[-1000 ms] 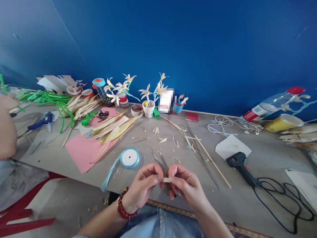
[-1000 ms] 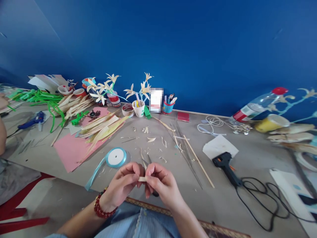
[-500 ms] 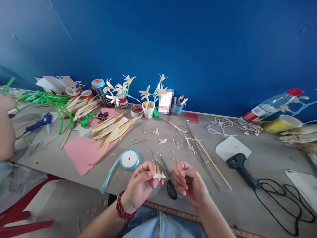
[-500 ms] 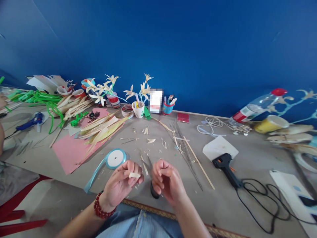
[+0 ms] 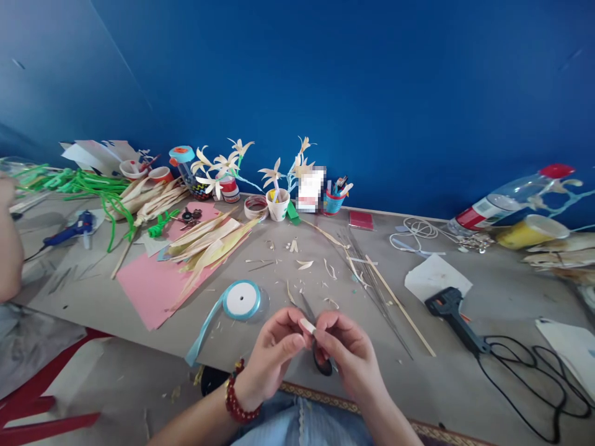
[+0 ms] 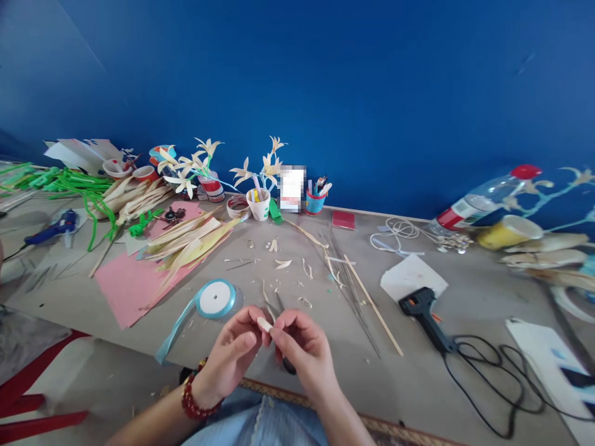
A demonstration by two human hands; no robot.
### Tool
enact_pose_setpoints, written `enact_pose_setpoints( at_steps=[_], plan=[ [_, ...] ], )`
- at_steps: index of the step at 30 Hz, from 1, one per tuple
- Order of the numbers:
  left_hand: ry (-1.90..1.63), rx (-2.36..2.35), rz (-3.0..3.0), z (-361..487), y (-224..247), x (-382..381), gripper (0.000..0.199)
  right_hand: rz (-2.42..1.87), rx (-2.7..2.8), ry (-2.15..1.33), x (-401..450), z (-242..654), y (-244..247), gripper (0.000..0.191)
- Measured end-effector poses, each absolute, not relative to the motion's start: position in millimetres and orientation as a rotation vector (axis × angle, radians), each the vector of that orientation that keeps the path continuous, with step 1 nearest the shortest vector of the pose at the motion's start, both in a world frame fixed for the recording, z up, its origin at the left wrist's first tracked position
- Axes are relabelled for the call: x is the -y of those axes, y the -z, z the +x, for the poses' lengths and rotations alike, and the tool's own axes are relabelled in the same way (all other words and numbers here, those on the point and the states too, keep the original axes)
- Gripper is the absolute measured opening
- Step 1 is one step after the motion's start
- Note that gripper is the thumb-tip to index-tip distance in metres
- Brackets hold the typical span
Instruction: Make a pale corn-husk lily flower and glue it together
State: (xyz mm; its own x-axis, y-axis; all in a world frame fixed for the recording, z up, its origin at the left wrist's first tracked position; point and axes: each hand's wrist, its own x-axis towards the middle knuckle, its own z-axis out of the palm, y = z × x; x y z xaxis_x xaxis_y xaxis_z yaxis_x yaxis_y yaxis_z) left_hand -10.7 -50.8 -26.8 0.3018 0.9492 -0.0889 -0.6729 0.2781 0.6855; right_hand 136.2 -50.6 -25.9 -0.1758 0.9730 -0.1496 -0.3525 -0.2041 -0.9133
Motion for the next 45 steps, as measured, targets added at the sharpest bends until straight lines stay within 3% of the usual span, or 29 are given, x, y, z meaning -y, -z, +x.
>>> enact_pose_setpoints(
  at_steps=[5, 24, 27, 34, 45],
  plan=[
    [-1.243, -0.73, 0.601, -4, 31, 54, 0.014, -1.067, 0.987, -1.473, 56, 135, 27, 0.027],
    [-1.247, -0.887, 0.75, -10, 33, 48, 0.011, -1.234, 1.088, -1.467, 56, 141, 27, 0.036],
    [-1.259, -0.878, 0.735, -14, 34, 45, 0.01, -1.372, 1.28, -1.302, 58, 152, 30, 0.034],
    [-1.263, -0.875, 0.724, -18, 31, 40, 0.015, -1.579, 2.143, -0.54, 71, 172, 48, 0.012],
    [-1.25, -0.895, 0.71, -20, 21, 38, 0.018, -1.683, 2.27, -0.32, 83, 183, 49, 0.014]
  ],
)
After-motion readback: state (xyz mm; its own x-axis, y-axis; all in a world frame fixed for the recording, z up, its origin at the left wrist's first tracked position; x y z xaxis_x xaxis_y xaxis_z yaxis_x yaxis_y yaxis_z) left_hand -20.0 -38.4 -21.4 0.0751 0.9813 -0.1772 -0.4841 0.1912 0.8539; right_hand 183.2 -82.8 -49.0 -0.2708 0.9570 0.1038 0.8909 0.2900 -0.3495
